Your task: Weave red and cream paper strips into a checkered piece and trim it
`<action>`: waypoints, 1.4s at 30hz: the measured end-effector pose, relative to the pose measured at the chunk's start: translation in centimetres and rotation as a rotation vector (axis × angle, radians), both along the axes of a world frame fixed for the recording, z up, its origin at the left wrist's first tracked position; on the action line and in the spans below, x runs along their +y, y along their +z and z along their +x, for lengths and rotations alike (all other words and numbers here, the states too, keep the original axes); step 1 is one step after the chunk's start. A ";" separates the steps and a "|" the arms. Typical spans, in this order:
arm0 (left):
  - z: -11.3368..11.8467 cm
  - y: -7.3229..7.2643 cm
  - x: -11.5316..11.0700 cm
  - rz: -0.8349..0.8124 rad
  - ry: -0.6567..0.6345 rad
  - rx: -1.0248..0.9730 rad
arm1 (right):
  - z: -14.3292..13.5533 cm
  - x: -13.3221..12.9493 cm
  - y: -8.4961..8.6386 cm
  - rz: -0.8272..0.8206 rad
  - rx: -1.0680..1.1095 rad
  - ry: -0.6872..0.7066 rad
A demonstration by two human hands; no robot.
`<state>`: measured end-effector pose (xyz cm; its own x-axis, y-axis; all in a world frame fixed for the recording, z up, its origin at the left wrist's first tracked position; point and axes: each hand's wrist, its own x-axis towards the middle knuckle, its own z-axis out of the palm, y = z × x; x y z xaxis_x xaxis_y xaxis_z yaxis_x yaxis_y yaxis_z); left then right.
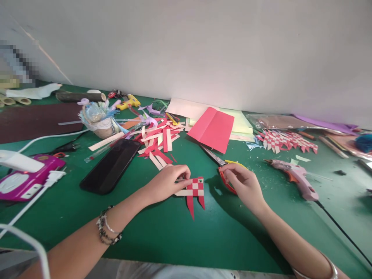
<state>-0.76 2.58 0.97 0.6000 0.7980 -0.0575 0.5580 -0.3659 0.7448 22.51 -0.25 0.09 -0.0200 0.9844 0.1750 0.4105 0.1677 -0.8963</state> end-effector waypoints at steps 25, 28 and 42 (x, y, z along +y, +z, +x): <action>2.4 0.8 -2.2 -0.724 0.301 -0.788 | -3.2 -1.4 0.6 -0.208 0.226 0.231; 2.4 0.6 -2.2 -0.662 0.286 -0.756 | -3.2 -1.4 0.6 -0.223 0.247 0.214; 1.3 0.5 -1.3 -0.271 0.308 -0.439 | -3.1 -1.5 -1.0 -0.234 0.116 0.269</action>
